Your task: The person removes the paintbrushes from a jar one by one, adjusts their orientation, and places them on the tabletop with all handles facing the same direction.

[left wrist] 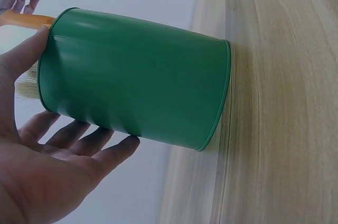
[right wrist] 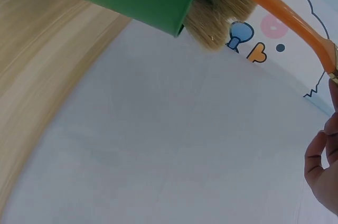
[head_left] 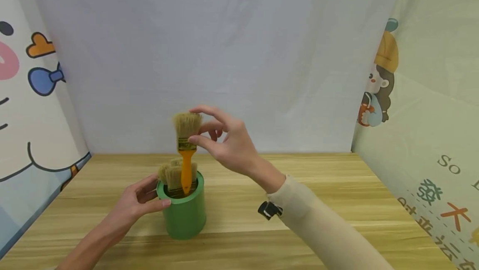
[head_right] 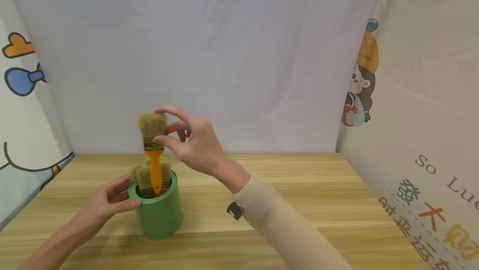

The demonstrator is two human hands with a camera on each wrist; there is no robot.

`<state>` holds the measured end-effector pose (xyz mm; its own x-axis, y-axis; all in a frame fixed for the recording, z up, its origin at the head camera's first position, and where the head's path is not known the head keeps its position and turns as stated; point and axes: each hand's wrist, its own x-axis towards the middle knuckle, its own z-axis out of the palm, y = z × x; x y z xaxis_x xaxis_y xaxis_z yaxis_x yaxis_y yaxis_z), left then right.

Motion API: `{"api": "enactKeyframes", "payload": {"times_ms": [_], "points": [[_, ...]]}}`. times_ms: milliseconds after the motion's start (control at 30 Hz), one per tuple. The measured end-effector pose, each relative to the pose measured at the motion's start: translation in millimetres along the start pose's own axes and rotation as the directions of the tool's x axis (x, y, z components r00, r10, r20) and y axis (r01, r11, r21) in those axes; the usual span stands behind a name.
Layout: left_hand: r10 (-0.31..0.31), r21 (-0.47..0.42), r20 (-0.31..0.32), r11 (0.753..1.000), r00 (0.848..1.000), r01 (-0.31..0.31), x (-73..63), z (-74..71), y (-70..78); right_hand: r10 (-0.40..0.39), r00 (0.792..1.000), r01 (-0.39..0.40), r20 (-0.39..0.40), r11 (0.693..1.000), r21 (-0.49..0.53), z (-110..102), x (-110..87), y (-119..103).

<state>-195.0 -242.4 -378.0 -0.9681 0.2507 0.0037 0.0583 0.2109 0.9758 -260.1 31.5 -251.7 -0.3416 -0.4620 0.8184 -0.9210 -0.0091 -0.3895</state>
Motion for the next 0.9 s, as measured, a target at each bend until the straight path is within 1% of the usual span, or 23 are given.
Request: {"api": "enactKeyframes", "payload": {"times_ms": [133,233,433,667,900], "points": [[-0.011,0.002,-0.001,1.0,1.0,0.011,-0.4,0.0,-1.4,-0.01,0.999,0.011,-0.038,1.0,0.006,-10,6.7,-5],[-0.009,0.002,-0.001,1.0,1.0,0.009,-0.5,-0.3,-2.6,-0.016,0.998,0.016,-0.055,1.0,0.007,-17,10.3,-7],[0.002,0.004,-0.008,1.0,1.0,-0.002,-0.9,-0.3,-3.0,-0.005,0.997,0.005,-0.081,1.0,-0.005,-28,11.3,-9],[0.019,0.012,-0.012,1.0,1.0,-0.019,0.5,-0.3,-4.6,0.028,0.995,-0.03,-0.094,0.999,-0.024,-38,2.3,-4],[0.018,0.004,-0.007,1.0,1.0,-0.018,1.0,-0.4,-4.0,0.098,0.992,-0.1,-0.08,0.995,-0.021,-45,-16.7,6]]}}
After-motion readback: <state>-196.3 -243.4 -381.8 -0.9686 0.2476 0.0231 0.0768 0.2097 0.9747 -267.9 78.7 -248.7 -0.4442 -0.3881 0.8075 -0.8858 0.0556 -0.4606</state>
